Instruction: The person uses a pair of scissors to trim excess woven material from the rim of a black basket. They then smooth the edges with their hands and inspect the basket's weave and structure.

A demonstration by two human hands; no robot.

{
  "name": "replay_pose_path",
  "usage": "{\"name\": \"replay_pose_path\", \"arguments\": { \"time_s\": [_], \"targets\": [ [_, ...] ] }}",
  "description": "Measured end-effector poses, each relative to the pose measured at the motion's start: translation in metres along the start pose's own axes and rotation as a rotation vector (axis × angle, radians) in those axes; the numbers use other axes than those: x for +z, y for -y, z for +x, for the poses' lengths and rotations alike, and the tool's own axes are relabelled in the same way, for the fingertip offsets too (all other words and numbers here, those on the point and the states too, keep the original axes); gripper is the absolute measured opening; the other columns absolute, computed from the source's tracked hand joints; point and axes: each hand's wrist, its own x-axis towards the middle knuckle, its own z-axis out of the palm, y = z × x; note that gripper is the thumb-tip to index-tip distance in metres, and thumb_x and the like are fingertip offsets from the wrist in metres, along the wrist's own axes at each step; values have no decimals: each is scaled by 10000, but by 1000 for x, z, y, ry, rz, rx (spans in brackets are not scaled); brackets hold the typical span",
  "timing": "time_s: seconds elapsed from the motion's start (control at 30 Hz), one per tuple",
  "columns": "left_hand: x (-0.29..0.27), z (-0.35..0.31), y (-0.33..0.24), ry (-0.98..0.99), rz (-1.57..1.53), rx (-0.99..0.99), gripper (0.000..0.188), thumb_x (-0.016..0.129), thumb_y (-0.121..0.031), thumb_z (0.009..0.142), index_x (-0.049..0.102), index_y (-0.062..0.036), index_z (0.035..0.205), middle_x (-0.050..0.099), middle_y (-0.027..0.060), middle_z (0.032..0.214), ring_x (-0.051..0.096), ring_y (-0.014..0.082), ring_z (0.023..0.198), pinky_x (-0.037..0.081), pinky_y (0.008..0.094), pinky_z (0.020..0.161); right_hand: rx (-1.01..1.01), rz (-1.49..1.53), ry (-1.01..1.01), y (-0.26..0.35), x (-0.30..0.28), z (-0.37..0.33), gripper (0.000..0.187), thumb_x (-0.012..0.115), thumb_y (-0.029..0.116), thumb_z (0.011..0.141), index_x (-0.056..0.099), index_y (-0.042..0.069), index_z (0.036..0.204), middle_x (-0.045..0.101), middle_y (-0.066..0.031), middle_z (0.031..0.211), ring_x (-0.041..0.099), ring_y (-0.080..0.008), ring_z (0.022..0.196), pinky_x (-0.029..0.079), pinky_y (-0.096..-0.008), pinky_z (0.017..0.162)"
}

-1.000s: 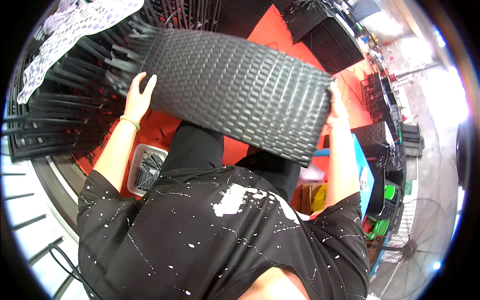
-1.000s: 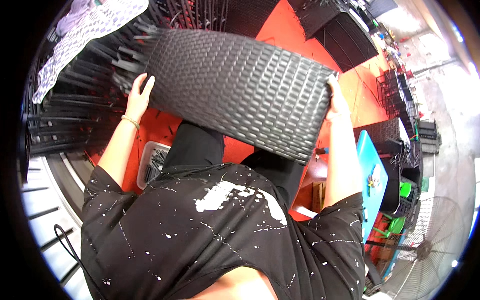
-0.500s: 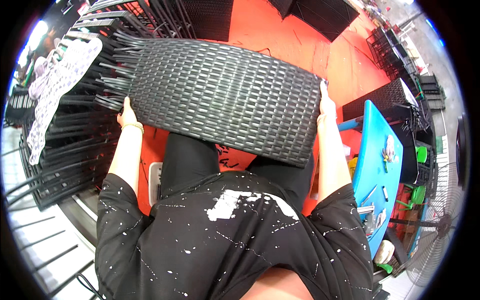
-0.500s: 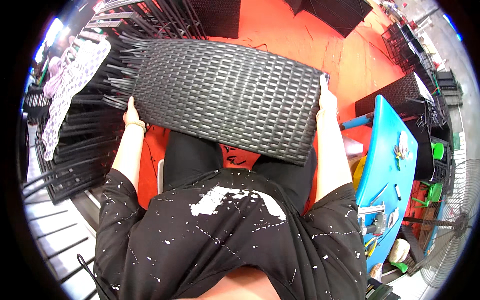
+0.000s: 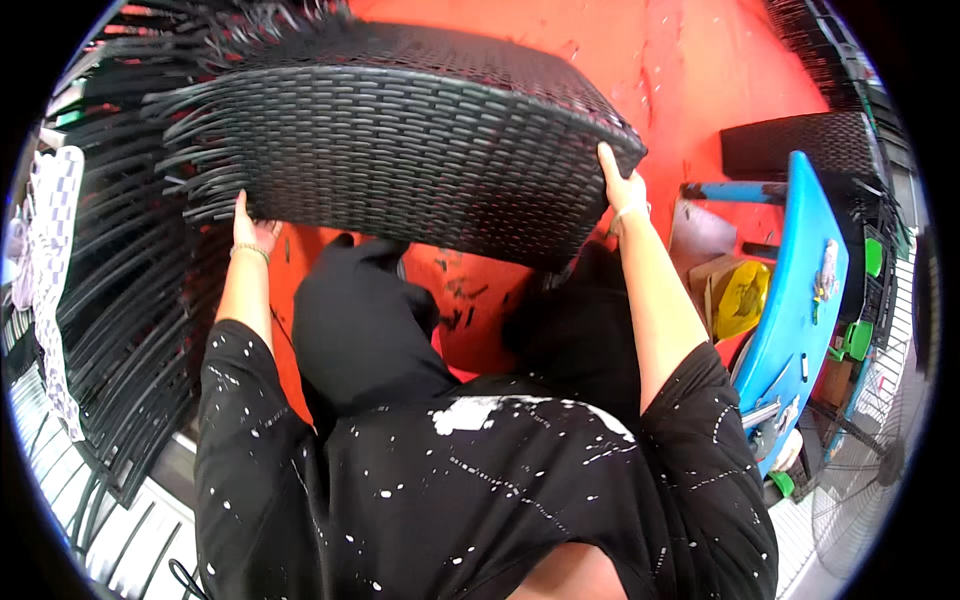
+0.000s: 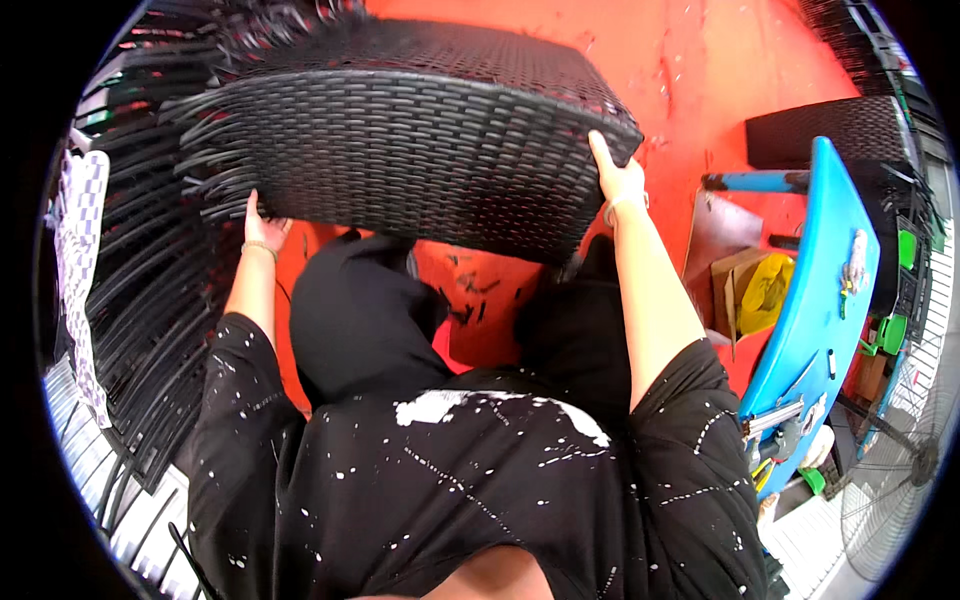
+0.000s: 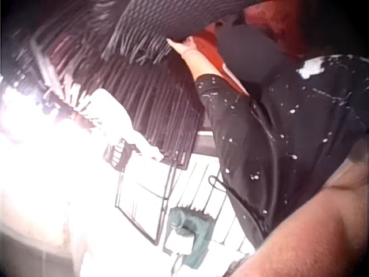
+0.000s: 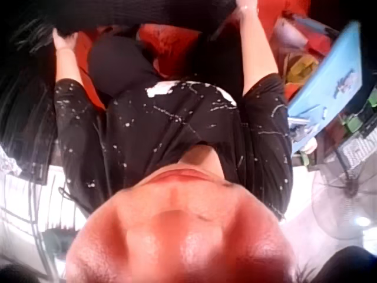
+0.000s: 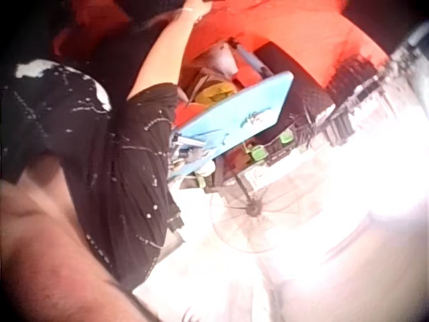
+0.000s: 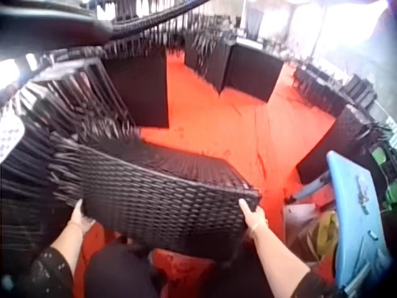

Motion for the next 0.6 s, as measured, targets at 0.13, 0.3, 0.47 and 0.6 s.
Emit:
{"name": "replay_pose_path", "arguments": {
  "time_s": [0.13, 0.3, 0.47, 0.6],
  "targets": [
    [-63, 33, 33, 67, 110, -228, 917, 731, -568, 836, 349, -46, 1486, 460, 201, 1467, 521, 362, 1305, 484, 488, 1044, 243, -164, 329, -58, 13, -40, 817, 861, 516, 751, 625, -33, 1308, 665, -112, 1285, 593, -216, 1194, 421, -338, 1051],
    [-180, 79, 66, 39, 1659, 215, 679, 736, -399, 893, 510, -37, 1421, 626, 181, 1284, 625, 267, 1157, 508, 385, 982, 136, -100, 538, -105, 59, -26, 710, 866, 461, 765, 642, 47, 1296, 674, -66, 1222, 595, -203, 1127, 467, -345, 994],
    [-97, 29, 45, 586, 988, 119, 324, 675, -95, 954, 625, -10, 1262, 697, 48, 1134, 635, 110, 1020, 506, 280, 928, 45, -601, 730, -94, 30, -5, 588, 776, 381, 888, 607, 54, 1346, 657, -66, 1283, 573, -182, 1178, 452, -345, 1028],
    [26, -40, 10, 534, 1470, 762, 313, 678, -161, 971, 639, -51, 1261, 683, 13, 1130, 637, 93, 996, 509, 252, 904, 39, -635, 732, -160, -9, 42, 626, 788, 395, 871, 595, 66, 1367, 648, -65, 1300, 560, -178, 1202, 434, -336, 1055]
  ]
}}
